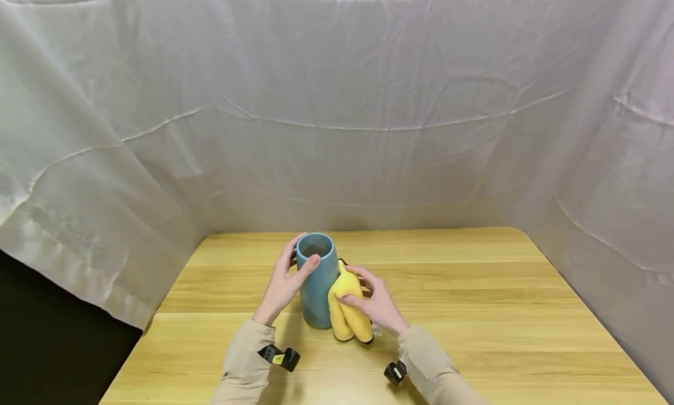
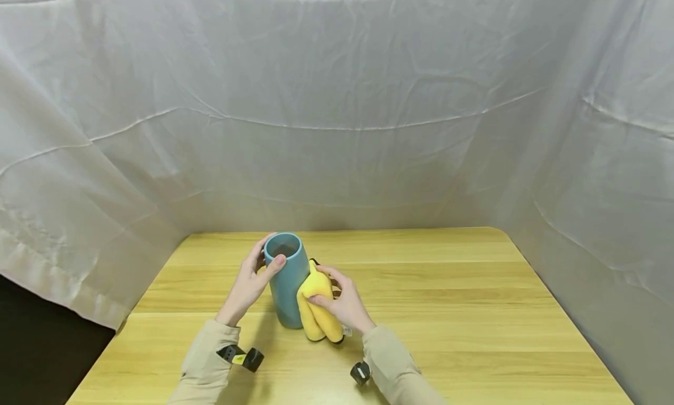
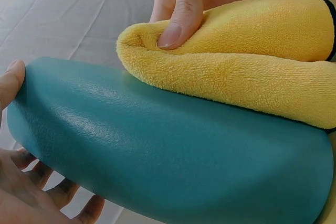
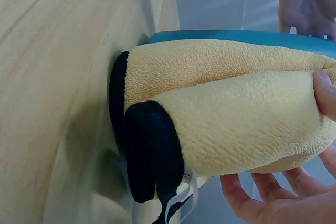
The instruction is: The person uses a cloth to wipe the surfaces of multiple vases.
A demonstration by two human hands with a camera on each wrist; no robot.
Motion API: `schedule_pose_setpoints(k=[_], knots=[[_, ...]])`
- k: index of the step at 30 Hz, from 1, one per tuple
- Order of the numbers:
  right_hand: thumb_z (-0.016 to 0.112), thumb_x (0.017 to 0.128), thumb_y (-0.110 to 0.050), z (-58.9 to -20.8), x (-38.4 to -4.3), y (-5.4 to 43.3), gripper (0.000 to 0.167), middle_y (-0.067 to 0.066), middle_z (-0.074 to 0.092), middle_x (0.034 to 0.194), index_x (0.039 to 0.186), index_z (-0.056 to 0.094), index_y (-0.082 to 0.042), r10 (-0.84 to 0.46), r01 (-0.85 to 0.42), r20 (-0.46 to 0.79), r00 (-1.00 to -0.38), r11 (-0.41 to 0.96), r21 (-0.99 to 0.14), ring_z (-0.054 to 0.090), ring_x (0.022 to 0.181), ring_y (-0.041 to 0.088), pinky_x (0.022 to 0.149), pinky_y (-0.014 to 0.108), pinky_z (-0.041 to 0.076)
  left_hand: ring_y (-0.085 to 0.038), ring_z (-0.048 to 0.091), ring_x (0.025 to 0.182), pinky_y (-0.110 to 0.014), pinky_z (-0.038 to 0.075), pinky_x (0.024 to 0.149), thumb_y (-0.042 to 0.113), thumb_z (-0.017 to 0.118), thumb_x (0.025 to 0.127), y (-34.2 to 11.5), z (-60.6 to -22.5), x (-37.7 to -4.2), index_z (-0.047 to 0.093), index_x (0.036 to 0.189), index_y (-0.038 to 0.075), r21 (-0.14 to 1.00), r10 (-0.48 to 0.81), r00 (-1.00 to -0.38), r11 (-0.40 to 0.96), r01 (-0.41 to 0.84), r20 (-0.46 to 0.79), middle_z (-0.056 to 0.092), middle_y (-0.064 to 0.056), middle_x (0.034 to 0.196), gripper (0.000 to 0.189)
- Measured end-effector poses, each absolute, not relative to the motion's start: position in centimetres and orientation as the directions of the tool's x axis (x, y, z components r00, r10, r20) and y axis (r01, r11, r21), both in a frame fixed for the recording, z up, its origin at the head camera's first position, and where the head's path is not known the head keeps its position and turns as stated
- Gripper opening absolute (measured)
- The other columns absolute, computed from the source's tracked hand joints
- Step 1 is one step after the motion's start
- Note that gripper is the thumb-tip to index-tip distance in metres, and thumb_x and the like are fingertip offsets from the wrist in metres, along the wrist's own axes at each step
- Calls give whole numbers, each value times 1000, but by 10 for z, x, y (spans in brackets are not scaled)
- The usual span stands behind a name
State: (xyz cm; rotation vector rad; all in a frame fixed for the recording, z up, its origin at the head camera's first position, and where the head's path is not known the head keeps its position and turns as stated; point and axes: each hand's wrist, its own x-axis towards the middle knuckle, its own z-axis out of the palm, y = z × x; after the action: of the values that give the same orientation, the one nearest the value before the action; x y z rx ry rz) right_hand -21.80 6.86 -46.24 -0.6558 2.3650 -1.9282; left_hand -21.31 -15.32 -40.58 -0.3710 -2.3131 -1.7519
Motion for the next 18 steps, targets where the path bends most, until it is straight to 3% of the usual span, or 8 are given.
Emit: schedule_pose_setpoints(k=[18], knots=[[80, 85, -12, -455, -216, 66, 62, 13, 60, 140, 141, 56, -12, -298, -319, 255, -920, 190, -929, 62, 114, 27, 94, 39, 50, -33, 53, 126, -54, 43, 103, 26, 65, 98, -152, -409, -214, 42, 151, 23, 915, 68, -946, 243, 323, 316, 55, -11, 141, 57]])
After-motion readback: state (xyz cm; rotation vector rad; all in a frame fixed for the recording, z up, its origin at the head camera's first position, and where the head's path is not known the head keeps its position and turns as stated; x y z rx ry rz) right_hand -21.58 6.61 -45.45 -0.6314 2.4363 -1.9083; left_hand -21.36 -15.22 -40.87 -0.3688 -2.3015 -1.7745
